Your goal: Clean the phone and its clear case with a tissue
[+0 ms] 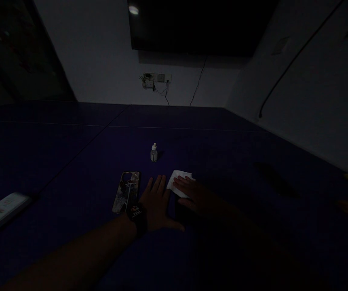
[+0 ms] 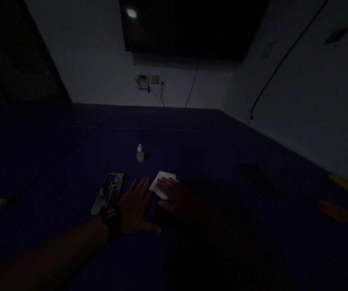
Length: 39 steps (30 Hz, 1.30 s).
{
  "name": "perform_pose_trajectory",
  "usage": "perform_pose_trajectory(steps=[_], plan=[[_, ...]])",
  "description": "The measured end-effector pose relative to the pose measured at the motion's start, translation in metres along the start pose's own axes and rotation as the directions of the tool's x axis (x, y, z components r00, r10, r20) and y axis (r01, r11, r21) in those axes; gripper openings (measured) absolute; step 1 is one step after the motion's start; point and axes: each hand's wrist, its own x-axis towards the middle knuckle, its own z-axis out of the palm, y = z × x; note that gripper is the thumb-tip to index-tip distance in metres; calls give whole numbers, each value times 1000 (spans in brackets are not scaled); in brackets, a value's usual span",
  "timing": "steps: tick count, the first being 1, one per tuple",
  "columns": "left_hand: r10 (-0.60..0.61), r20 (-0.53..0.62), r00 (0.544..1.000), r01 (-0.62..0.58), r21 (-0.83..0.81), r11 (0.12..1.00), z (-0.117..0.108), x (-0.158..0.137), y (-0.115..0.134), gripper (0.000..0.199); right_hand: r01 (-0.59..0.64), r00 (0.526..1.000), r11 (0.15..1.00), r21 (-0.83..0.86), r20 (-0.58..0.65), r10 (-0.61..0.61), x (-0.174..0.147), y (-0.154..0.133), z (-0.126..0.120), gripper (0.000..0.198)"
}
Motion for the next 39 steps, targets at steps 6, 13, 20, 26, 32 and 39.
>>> perform_pose_trajectory(steps=[6, 13, 20, 26, 32, 39], plan=[[-4, 27, 1000, 4, -1, 1000, -1, 0, -1, 138, -169, 985, 986, -18, -43, 168, -12, 10, -14, 53], [5, 25, 1000, -5, 0, 1000, 1, 1, -2, 138, -238, 971, 968, -80, -10, 238, -24, 17, -22, 56], [-1, 46, 999, 2, -25, 1000, -2, 1, -1, 144, -174, 984, 985, 14, -18, 175, -18, 2, -6, 70], [-4, 24, 1000, 5, -18, 1000, -1, 1, -1, 143, -133, 991, 991, 14, -2, 133, -10, -2, -5, 71], [-8, 29, 1000, 8, -24, 1000, -2, 1, -1, 142, -54, 998, 998, 16, 29, 53, -14, -1, -13, 60], [-4, 41, 999, 6, -45, 999, -1, 2, -2, 143, -163, 986, 985, 61, 28, 162, -14, 4, -12, 68]])
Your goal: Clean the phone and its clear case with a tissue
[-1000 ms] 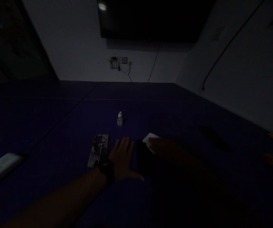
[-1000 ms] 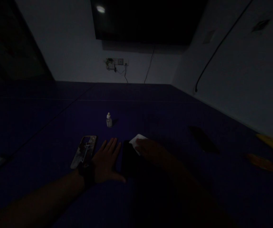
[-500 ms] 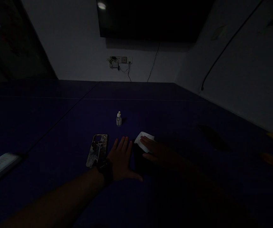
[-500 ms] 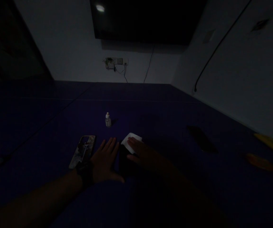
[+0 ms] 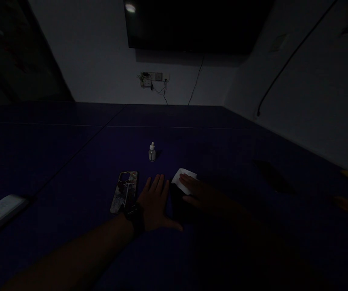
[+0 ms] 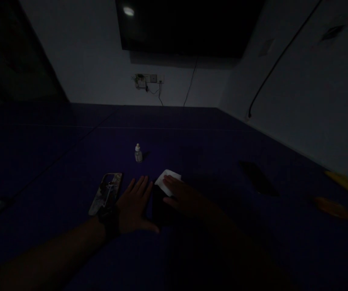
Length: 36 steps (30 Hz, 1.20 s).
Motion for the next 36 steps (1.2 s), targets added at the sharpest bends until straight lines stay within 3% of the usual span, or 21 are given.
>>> perform_pose_trajectory(steps=[5, 11, 15, 19, 27, 32, 36], plan=[[5, -4, 1000, -4, 7, 1000, 1, 0, 0, 143, 70, 994, 993, 92, 83, -78, -2, -6, -6, 61], [6, -9, 1000, -5, 3, 1000, 1, -1, -1, 143, -60, 998, 994, 90, 40, 57, -3, 3, -8, 65], [14, -36, 999, -13, 20, 1000, 5, -1, -2, 142, -2, 997, 994, 113, 78, -7, -3, -5, -7, 69], [7, -39, 999, -6, 17, 1000, 5, -2, -2, 142, 26, 993, 989, 143, 113, -43, -5, -3, -14, 54], [4, -12, 1000, -4, 2, 1000, 0, -1, 0, 143, -1, 1000, 997, 72, 22, 0, 1, 5, -1, 67], [5, -17, 1000, -5, -1, 1000, 4, -1, -1, 141, 78, 994, 991, 104, 65, -85, -1, 5, -5, 54], [8, -28, 1000, -8, 8, 1000, 5, -1, -3, 142, 46, 998, 996, 73, 40, -49, -2, 14, -8, 51]])
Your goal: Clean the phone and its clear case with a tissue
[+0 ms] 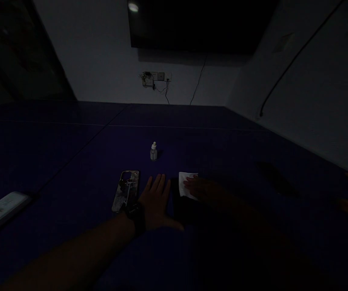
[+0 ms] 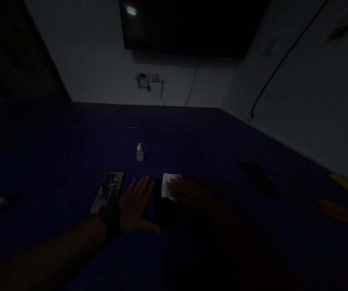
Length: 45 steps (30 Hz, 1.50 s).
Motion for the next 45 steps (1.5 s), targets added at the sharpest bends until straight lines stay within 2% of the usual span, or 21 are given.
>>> perform_pose_trajectory(steps=[3, 5, 8, 10, 15, 18, 21, 23, 27, 29, 31, 34, 37, 40, 43, 45], plan=[[1, 10, 1000, -1, 7, 1000, -1, 0, 0, 142, -51, 998, 999, -15, -34, 50, 2, -2, 6, 59], [5, 5, 1000, -5, 18, 1000, -1, 0, 1, 142, -32, 999, 999, -8, -32, 32, 3, -6, 9, 63], [13, -17, 1000, -13, 40, 999, 0, 0, 1, 140, 33, 999, 999, 22, 7, -33, 2, -9, 7, 55], [13, -13, 1000, -12, 45, 999, 1, -1, 1, 140, 30, 999, 999, 31, 16, -30, 1, -7, 3, 49], [0, 3, 1000, 0, 26, 1000, -1, -1, 1, 140, -64, 998, 998, -3, -30, 63, 2, -4, 3, 58], [8, 5, 1000, -8, 15, 1000, -2, 0, 1, 141, -16, 1000, 1000, -16, -26, 16, 4, -12, 6, 62], [3, 14, 1000, -4, 7, 1000, -2, 0, 1, 140, 53, 998, 998, 23, 20, -54, 3, -14, 3, 51], [-4, 32, 999, 4, 2, 1000, -3, 0, 2, 141, 30, 999, 999, 28, 17, -30, 2, -10, 0, 49], [-8, 31, 999, 8, 1, 1000, -3, -1, 2, 142, -56, 998, 998, -17, -22, 55, 3, -7, 2, 60], [-6, 22, 1000, 5, 4, 1000, -3, -1, 2, 141, -18, 1000, 1000, -21, -16, 18, 3, -10, 3, 62], [-1, 13, 1000, 1, 6, 1000, -2, -1, 1, 141, 28, 1000, 1000, -13, 10, -28, 1, -12, 2, 56], [0, 2, 1000, 0, 10, 1000, -1, -1, 1, 140, 15, 999, 1000, -11, 33, -15, 0, -9, -2, 52], [-8, 10, 1000, 8, 8, 1000, -2, 0, 2, 140, -45, 999, 999, -30, -6, 45, 2, -6, 0, 56], [-6, 24, 1000, 7, -4, 1000, -4, 0, 3, 141, -24, 999, 999, -40, -44, 22, 5, -10, 6, 63], [-8, 19, 1000, 8, -1, 1000, -5, 0, 3, 142, 57, 998, 998, -13, 8, -57, 4, -12, 6, 52], [-10, 16, 1000, 10, 2, 1000, -5, -1, 3, 142, 53, 998, 999, 4, 26, -53, 3, -9, 4, 46]])
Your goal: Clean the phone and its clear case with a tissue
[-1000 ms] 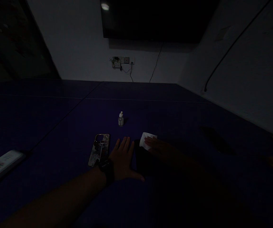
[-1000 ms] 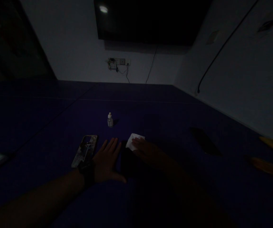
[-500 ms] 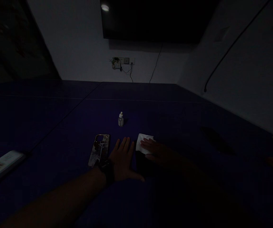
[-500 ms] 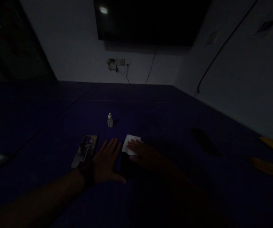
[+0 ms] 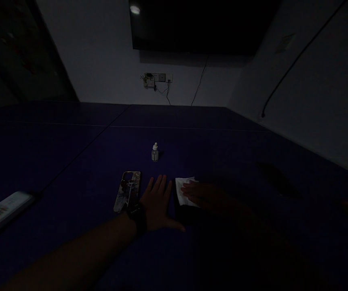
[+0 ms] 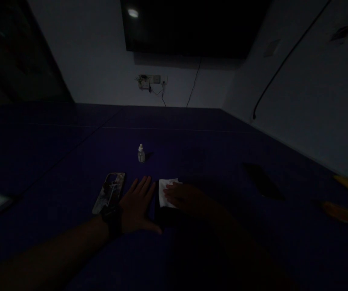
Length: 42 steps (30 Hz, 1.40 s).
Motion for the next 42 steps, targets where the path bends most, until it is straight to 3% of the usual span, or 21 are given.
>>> perform_pose_trajectory(steps=[4, 6, 10, 16, 21, 27, 32, 38, 42], plan=[[9, -13, 1000, -9, 2, 1000, 1, -1, -1, 140, -68, 993, 997, -45, -103, 63, 1, 8, 2, 49], [11, -8, 1000, -11, 0, 1000, 2, 0, -1, 140, -23, 992, 997, -73, -124, 14, 3, 7, 6, 52], [15, -5, 1000, -15, 7, 1000, 4, 0, -2, 139, 82, 995, 994, -77, -50, -86, 3, 2, 6, 45], [4, -10, 1000, -4, 6, 1000, 2, 0, -1, 139, -65, 991, 996, -65, -121, 57, 0, 8, 1, 52], [-9, 22, 1000, 9, -11, 1000, -1, 0, 1, 141, 13, 999, 998, -56, -36, -15, -2, 7, -3, 46], [-3, 2, 1000, 3, -2, 1000, 0, 0, 1, 140, -74, 993, 994, -76, -99, 66, 2, 7, 2, 52], [-2, 6, 1000, 2, 0, 1000, 1, 0, 0, 139, 18, 999, 999, -51, -39, -20, 2, -2, 3, 50], [12, -11, 1000, -12, -3, 1000, 5, 0, -3, 139, -47, 997, 997, -63, -64, 43, 0, 3, -5, 53], [9, -5, 1000, -9, 2, 1000, 4, 0, -2, 139, 29, 999, 999, -38, -44, -31, 1, 1, -2, 49]])
